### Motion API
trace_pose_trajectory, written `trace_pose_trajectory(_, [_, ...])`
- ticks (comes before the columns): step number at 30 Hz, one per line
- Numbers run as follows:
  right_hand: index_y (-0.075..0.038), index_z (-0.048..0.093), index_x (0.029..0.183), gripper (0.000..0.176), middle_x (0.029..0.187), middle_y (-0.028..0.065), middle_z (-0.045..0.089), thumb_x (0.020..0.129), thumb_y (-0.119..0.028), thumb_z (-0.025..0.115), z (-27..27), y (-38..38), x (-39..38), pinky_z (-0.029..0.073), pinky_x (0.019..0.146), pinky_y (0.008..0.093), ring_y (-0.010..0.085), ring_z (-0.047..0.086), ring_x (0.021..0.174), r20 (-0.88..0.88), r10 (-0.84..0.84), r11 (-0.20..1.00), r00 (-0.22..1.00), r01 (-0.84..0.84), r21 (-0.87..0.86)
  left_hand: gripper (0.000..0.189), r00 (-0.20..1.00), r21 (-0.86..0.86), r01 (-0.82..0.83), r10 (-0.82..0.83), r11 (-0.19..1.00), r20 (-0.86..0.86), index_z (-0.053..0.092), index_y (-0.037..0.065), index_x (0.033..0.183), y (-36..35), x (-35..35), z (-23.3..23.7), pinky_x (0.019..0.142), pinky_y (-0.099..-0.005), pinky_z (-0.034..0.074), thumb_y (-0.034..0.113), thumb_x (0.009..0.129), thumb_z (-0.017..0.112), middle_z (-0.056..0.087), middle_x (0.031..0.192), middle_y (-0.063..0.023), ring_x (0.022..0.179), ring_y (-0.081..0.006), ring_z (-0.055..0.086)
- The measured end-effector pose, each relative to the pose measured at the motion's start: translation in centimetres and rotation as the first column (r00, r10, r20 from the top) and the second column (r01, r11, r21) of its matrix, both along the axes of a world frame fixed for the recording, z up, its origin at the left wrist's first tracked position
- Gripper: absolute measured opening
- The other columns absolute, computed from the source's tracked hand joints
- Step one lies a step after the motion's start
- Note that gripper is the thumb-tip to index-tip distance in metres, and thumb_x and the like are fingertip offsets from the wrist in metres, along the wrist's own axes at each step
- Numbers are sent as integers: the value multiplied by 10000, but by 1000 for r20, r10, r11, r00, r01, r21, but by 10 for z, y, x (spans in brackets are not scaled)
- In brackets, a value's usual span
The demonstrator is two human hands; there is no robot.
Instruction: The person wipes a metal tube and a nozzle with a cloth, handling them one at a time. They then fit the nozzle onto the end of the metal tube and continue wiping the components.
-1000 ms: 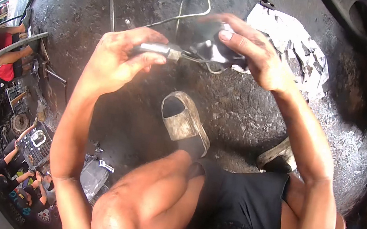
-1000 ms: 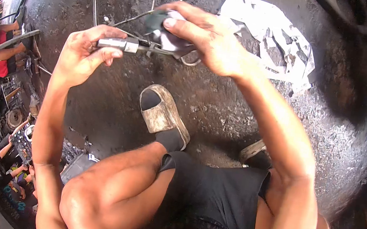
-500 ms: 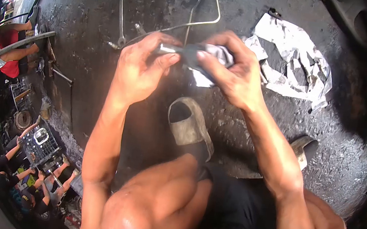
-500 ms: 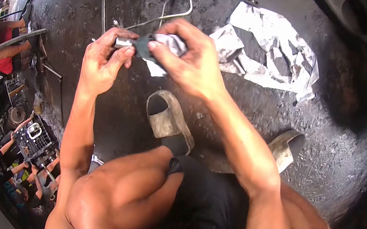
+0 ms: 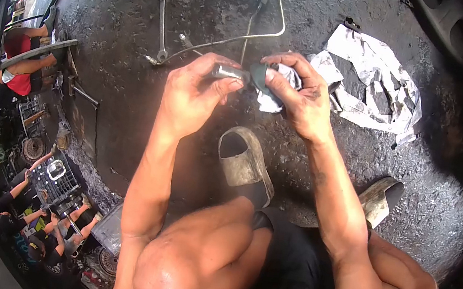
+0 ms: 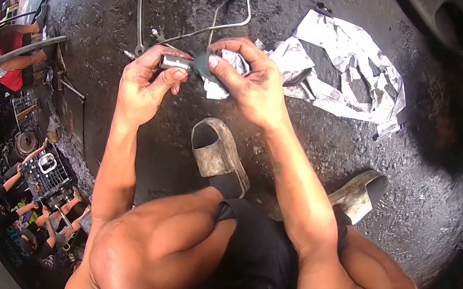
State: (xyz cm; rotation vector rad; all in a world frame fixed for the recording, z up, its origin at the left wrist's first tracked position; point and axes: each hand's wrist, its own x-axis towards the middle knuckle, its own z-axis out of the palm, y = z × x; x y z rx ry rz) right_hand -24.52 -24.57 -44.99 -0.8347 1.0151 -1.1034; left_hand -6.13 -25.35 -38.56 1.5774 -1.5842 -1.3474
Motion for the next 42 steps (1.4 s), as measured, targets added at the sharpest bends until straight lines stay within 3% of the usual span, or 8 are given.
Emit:
trace_pose_trajectory(4, [-16,680,982,180,937,70,650,844,-131,668,10,-10,-4,454,789,283,160,588,884,-264,-15,949,964,-70,-308,240,1000,22,-10,11,1000,-23,653,-15,966,4,-1,-2,531,-223,459,172,832,723,665,758,-44,590,-64,563])
trace_pose_trajectory(17, [-19,682,866,182,758,125,603,713,-100,739,25,-25,-5,481,579,347,264,614,657,-453,115,888,884,-296,-352,266,974,-141,-161,180,977,138,644,12,885,9,-12,-3,485,-257,449,278,896,643,628,647,-54,523,-108,589])
trace_pose_trajectory(22, [-30,690,905,144,720,-2,634,820,-144,709,12,-54,-17,436,533,231,59,544,589,-78,593,805,802,-589,65,267,994,-153,-14,30,988,107,646,12,920,6,-3,-1,508,-259,458,278,896,638,619,652,-56,552,-113,598])
trace_pose_trajectory(28, [-57,661,1026,156,838,7,658,906,-148,622,3,-52,-25,510,579,214,69,615,681,150,105,978,983,-130,166,264,999,-80,23,-19,997,48,651,9,975,2,1,-5,565,-248,473,258,890,647,632,727,-57,623,-98,593])
trace_pose_trajectory(30, [-28,641,1081,228,892,40,655,906,-174,623,9,-49,-30,512,680,227,90,623,776,168,253,956,953,-273,105,265,1000,-48,-12,12,999,-6,656,8,982,2,3,-7,585,-249,482,252,879,663,642,755,-49,646,-94,589])
trace_pose_trajectory(33, [19,629,1079,379,937,136,619,815,-238,718,8,-39,-18,488,717,321,212,613,836,-450,229,757,863,-449,-475,257,998,-53,-29,26,998,-64,635,-19,1034,2,-2,-13,647,-247,487,192,888,656,640,854,-45,723,-101,589])
trace_pose_trajectory(37, [27,653,971,285,881,91,622,788,-175,737,27,-47,-15,465,690,306,184,583,812,-647,341,807,682,-566,-171,327,959,-431,-76,184,899,215,670,4,874,-1,-13,-5,595,-322,500,276,733,783,631,735,-150,649,-187,629])
trace_pose_trajectory(42, [68,577,1056,313,1009,137,584,764,41,684,21,-44,-23,451,838,260,220,588,927,-707,248,739,662,-601,-304,350,929,-449,-245,341,859,146,587,-11,666,-2,-38,-31,645,-427,504,291,722,755,618,654,-192,662,-323,655])
